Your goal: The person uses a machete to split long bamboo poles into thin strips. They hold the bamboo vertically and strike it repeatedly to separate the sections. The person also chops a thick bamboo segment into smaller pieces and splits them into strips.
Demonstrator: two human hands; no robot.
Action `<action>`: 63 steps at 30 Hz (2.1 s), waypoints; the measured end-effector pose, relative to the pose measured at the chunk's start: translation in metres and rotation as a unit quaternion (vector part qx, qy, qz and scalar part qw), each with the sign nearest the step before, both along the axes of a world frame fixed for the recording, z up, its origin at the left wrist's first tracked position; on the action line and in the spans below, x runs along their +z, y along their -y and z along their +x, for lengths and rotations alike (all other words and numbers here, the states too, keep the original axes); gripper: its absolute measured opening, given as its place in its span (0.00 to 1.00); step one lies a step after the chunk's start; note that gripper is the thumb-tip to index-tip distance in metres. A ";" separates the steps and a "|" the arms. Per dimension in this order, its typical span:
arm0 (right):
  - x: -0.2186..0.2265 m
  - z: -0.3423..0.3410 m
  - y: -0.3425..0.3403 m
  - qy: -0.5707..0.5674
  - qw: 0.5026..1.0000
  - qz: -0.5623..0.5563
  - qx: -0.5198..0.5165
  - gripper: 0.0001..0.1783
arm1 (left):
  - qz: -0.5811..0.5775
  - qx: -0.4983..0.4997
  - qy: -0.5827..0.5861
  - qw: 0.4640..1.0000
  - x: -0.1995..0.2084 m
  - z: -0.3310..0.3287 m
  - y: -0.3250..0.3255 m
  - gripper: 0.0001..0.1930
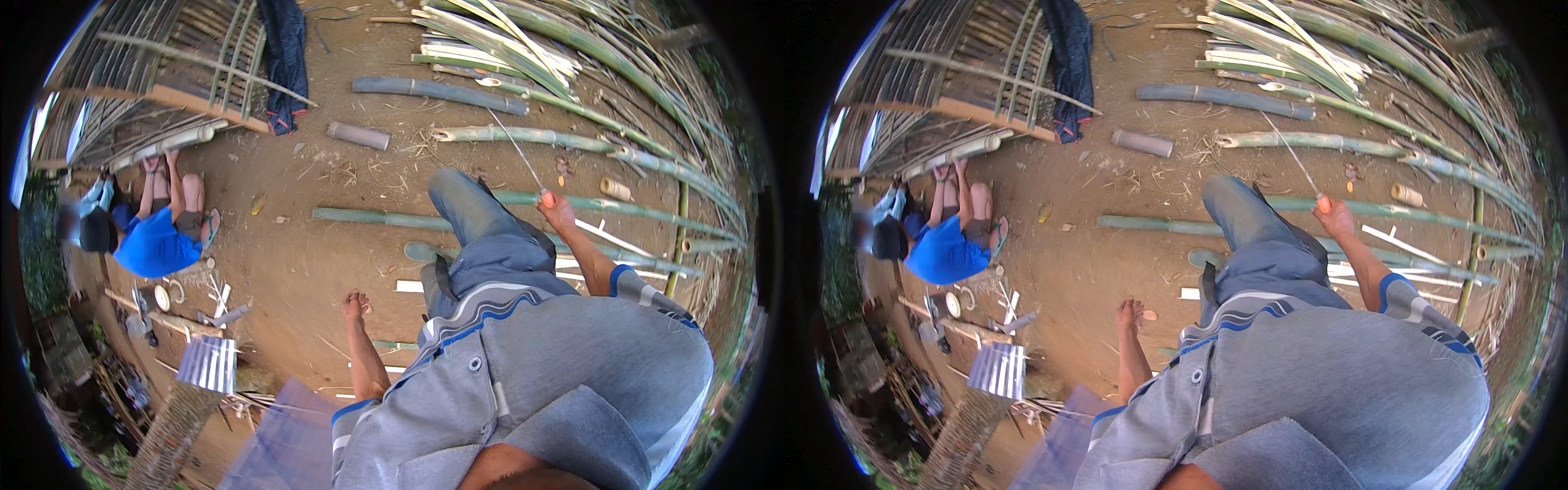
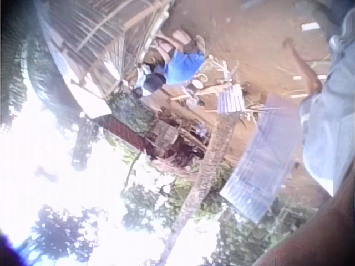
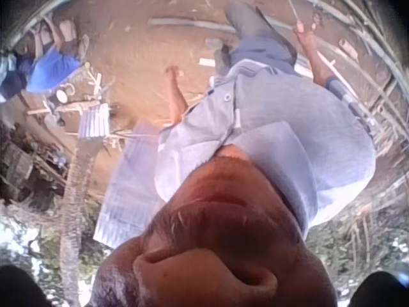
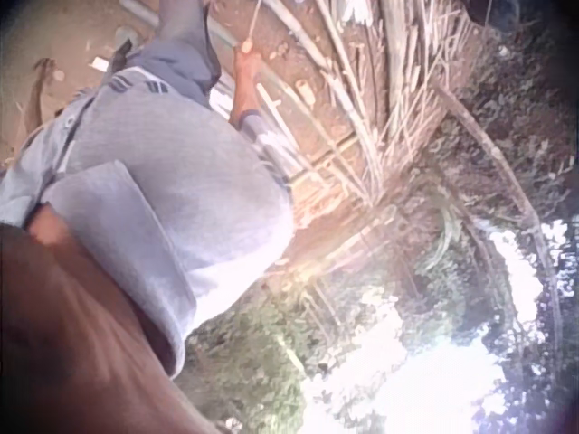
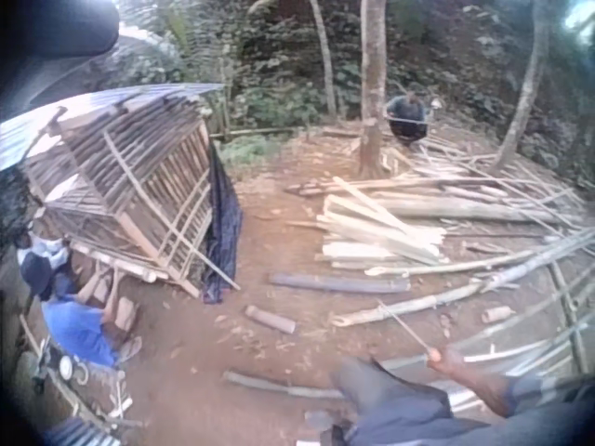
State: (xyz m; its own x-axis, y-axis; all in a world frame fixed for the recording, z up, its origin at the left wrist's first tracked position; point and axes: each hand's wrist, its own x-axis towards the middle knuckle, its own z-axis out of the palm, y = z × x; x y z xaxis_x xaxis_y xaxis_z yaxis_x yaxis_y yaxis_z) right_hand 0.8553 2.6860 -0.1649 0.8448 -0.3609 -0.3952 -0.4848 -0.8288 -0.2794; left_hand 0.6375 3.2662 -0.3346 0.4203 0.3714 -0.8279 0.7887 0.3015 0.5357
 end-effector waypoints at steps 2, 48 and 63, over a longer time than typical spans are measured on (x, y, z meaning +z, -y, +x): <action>0.005 -0.002 -0.020 0.073 0.997 0.019 0.025 0.23 | -0.019 -0.044 -0.010 0.999 -0.005 0.044 0.001 0.13; -0.178 0.240 -0.310 0.029 0.549 0.607 -0.574 0.10 | 0.393 -0.835 0.174 0.343 -0.432 0.917 0.230 0.47; -0.165 0.237 -0.341 0.074 0.457 0.628 -0.626 0.09 | -0.100 -0.810 -0.067 0.573 -0.191 0.827 0.086 0.37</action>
State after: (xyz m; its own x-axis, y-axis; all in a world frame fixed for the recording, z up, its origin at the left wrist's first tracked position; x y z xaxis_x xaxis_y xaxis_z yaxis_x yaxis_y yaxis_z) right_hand 1.0920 3.0269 -0.3303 0.3375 -0.1652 -0.9267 -0.2586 0.9303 -0.2601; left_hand 1.4642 3.1800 -0.5251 0.0067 -0.5254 -0.8509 0.1496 -0.8408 0.5203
